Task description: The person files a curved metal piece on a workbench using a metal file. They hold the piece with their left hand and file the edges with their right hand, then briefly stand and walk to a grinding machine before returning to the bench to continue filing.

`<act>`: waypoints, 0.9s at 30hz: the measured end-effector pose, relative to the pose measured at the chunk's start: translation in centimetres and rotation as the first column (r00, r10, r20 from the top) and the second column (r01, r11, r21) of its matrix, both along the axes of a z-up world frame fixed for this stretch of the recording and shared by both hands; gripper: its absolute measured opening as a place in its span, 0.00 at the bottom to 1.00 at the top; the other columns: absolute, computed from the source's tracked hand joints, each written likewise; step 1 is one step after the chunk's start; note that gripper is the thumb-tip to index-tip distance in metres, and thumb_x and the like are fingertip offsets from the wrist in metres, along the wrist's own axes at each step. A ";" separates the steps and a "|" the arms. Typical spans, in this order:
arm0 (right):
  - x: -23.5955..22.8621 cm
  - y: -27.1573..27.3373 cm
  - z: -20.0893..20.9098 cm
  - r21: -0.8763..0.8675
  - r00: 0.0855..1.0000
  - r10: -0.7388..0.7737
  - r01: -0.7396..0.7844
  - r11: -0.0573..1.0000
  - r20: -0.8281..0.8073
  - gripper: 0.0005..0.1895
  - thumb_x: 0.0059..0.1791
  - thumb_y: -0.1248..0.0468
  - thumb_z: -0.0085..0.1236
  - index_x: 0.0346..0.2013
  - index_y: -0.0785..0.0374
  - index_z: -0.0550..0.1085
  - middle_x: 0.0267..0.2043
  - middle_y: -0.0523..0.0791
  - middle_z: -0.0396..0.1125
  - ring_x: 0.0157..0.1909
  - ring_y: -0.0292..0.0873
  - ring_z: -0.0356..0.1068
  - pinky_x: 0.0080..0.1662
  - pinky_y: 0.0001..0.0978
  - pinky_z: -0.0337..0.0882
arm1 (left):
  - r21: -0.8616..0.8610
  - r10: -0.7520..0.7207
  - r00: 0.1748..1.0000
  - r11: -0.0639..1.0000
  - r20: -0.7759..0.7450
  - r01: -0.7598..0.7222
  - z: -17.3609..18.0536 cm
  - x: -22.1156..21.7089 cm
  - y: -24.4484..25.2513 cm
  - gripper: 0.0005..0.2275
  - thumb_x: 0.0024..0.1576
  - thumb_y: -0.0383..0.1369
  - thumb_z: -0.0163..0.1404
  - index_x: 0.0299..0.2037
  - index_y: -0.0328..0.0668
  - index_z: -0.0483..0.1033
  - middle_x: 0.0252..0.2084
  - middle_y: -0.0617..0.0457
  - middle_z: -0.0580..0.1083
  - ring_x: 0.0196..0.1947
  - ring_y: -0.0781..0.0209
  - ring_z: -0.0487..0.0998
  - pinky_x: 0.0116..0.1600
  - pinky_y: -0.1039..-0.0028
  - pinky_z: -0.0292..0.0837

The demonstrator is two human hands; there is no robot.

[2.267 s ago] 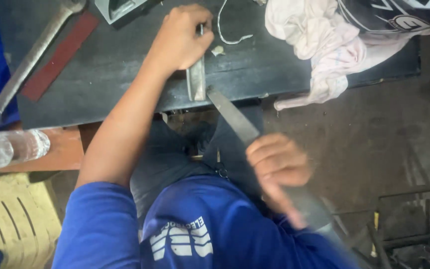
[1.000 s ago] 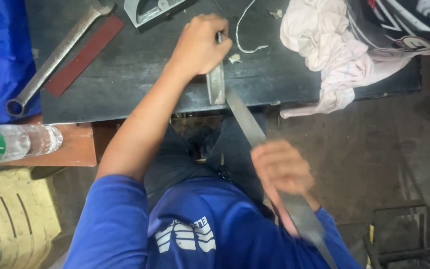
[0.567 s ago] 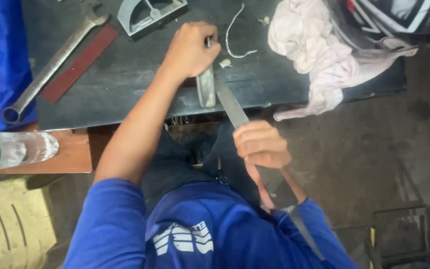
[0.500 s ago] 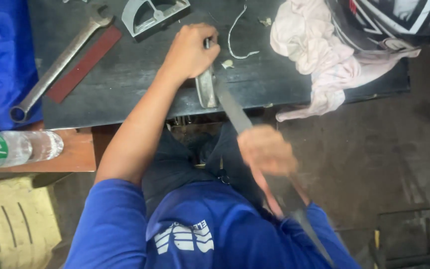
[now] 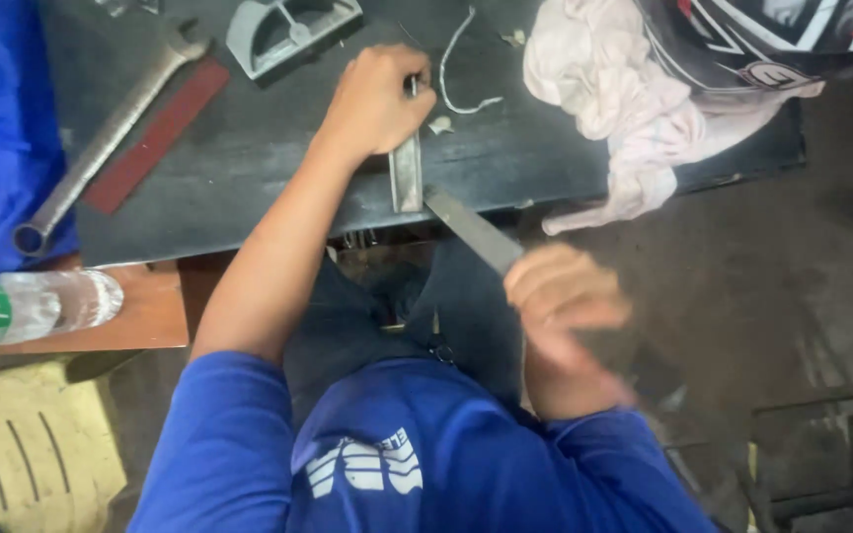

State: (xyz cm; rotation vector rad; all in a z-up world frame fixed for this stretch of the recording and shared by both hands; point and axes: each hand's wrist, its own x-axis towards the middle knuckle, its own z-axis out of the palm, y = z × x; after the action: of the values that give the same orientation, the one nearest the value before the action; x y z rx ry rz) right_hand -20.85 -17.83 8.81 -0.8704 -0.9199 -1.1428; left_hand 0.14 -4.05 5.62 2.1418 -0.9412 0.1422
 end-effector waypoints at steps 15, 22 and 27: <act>1.6 -3.0 -0.1 -0.121 0.908 0.192 -0.253 0.960 -0.371 0.48 0.31 0.16 0.27 0.13 0.61 0.62 0.10 0.46 0.59 0.12 0.45 0.61 0.30 0.49 0.75 | -0.077 -0.016 1.000 0.997 -0.009 0.015 -1.8 1.3 1.2 0.04 0.49 0.27 0.48 0.30 0.40 0.77 0.32 0.53 0.76 0.32 0.53 0.76 0.42 0.66 0.67; 3.4 -1.0 2.8 -0.290 0.957 0.237 -0.277 0.916 -0.166 0.35 0.48 0.38 0.41 0.09 0.62 0.57 0.10 0.45 0.51 0.09 0.44 0.54 0.20 0.36 0.64 | -0.030 0.015 0.999 0.999 -0.040 -0.016 -1.0 1.0 0.9 0.04 0.47 0.27 0.48 0.28 0.41 0.75 0.30 0.52 0.75 0.29 0.51 0.74 0.37 0.66 0.66; 3.8 1.4 -0.6 -0.397 0.950 0.268 -0.312 0.864 -0.163 0.33 0.55 0.48 0.44 0.11 0.64 0.55 0.12 0.46 0.47 0.10 0.44 0.46 0.20 0.33 0.52 | -0.003 0.000 0.999 1.000 0.035 0.000 -0.9 0.7 0.7 0.01 0.46 0.27 0.48 0.26 0.42 0.72 0.28 0.52 0.74 0.29 0.46 0.73 0.34 0.61 0.65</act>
State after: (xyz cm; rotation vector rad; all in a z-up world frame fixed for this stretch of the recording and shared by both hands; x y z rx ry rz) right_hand -17.02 -16.43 8.22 -1.0819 -1.1896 -0.6388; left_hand 0.86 -3.32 4.67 2.1430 -0.9609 0.1815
